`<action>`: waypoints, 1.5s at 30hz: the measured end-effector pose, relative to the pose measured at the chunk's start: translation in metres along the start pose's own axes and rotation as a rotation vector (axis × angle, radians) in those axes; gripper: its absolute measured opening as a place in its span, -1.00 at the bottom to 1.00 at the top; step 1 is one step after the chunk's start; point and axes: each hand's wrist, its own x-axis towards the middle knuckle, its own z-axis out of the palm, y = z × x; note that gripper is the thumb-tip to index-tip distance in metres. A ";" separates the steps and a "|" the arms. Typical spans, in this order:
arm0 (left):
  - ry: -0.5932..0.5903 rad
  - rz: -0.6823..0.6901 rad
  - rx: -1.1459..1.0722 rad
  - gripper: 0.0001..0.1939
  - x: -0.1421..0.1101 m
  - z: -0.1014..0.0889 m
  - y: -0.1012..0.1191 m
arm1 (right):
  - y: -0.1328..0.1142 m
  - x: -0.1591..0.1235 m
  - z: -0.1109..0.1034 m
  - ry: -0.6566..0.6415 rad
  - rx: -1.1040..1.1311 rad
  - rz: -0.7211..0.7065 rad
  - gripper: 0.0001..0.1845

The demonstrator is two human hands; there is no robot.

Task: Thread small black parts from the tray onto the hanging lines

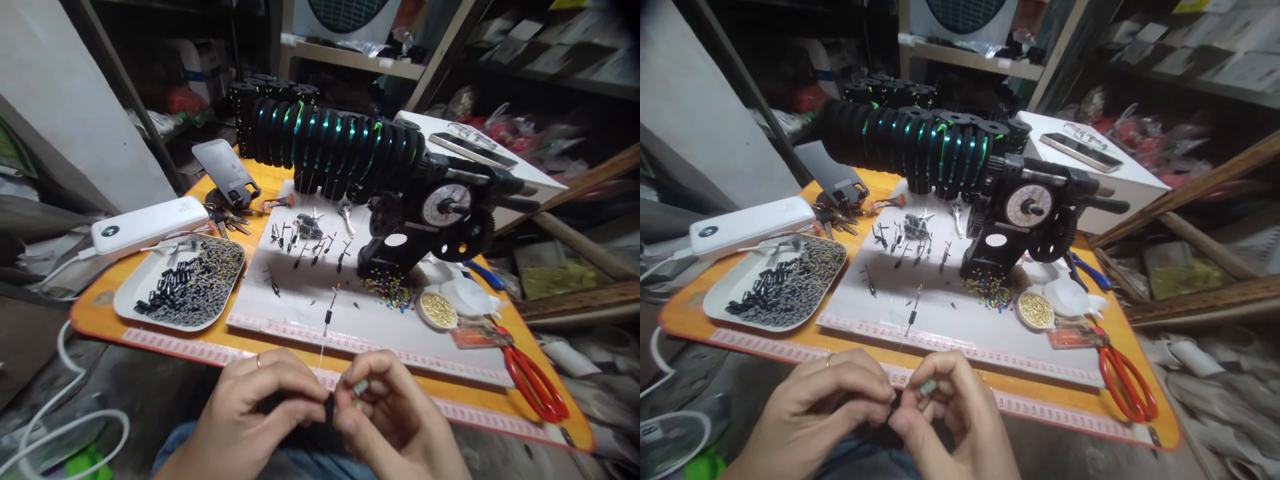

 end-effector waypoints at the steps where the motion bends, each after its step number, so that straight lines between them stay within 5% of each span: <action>1: 0.020 -0.081 -0.091 -0.74 0.000 0.002 0.000 | 0.000 0.001 -0.001 -0.027 0.029 0.016 -0.60; 5: 0.115 -0.377 -0.444 -0.65 -0.005 0.010 0.000 | 0.000 0.002 -0.005 -0.124 0.080 0.062 -0.57; 8: 0.127 -0.430 -0.506 -0.67 -0.007 0.012 0.001 | -0.001 0.002 -0.007 -0.181 0.109 0.109 -0.55; 20: -0.128 -0.243 -0.300 -0.54 -0.006 -0.003 -0.001 | -0.006 0.003 -0.008 -0.239 0.046 0.182 -0.48; 45: -0.232 0.021 -0.096 -0.55 0.009 -0.012 0.013 | -0.003 0.004 -0.015 -0.333 0.132 0.258 -0.47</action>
